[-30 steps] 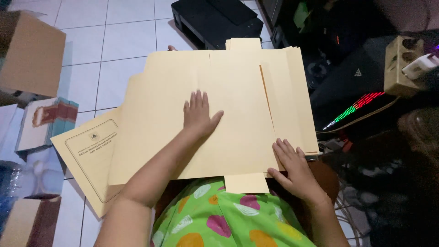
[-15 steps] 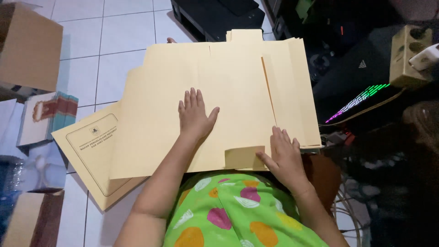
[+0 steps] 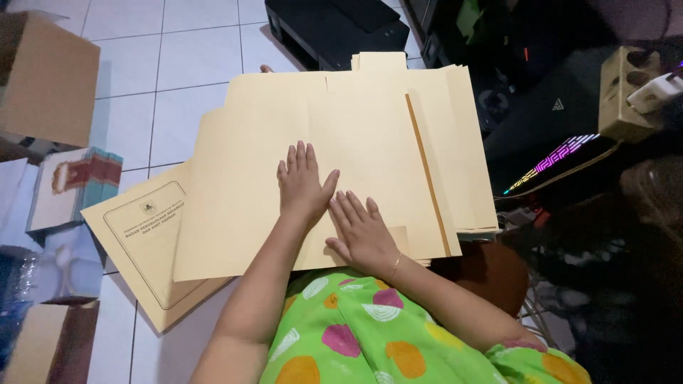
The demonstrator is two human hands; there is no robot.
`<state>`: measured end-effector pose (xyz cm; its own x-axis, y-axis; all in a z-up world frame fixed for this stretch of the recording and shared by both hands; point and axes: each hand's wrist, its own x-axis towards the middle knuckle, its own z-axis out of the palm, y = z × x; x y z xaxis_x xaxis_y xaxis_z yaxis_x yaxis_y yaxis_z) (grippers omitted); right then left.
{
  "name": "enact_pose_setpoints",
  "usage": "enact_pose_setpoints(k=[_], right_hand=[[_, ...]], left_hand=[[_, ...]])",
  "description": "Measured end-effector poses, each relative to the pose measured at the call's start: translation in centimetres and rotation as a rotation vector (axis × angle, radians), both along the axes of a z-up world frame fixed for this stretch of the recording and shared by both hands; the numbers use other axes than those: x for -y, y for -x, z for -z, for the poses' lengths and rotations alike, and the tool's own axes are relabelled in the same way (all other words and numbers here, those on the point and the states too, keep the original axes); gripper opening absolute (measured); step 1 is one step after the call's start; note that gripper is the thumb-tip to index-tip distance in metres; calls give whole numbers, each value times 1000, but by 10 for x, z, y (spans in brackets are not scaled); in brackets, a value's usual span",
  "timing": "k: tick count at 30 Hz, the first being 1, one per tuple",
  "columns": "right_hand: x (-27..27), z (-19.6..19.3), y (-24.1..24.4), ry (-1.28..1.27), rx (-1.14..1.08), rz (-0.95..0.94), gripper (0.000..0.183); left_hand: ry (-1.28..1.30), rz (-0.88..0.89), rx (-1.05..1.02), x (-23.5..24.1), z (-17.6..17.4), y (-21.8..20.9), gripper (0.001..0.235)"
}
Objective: Organizing and smoothing a stack of yellow folders on the floor.
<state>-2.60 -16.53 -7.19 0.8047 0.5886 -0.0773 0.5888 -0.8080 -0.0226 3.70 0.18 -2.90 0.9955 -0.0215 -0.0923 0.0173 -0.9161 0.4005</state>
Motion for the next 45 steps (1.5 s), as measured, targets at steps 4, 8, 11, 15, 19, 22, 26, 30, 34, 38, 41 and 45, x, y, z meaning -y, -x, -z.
enact_pose_setpoints(k=[4,8,11,15,19,22,26,30,34,38,41,45], right_hand=[[38,-14,2,-67,-122,115,77],[79,-8,2,-138,-53,348,77],[86,-1,3,-191,-29,353,77],[89,5,0,-253,-22,337,77],[90,3,2,-254,-13,332,76],[90,5,1,-275,-28,331,75],[90,5,1,-299,-34,335,75],[89,4,1,-306,-54,350,78],[91,8,1,-288,-25,332,75],[90,6,2,-314,-45,338,77],[90,5,1,-305,-37,336,76],[90,7,2,-304,-39,345,77]], left_hand=[[8,-13,-20,2,-7,1,81],[-58,-18,49,-4,27,-33,84],[-51,10,150,-8,43,-83,82],[108,11,78,-2,37,-157,93],[151,-68,31,6,47,-204,96],[246,-125,51,11,58,-228,98],[522,-187,95,13,62,-237,97],[66,-122,70,27,48,-216,61],[-77,-120,16,59,4,-168,64],[-52,19,0,81,6,-165,72],[-104,243,20,104,0,-154,74],[-108,350,62,103,14,-163,74]])
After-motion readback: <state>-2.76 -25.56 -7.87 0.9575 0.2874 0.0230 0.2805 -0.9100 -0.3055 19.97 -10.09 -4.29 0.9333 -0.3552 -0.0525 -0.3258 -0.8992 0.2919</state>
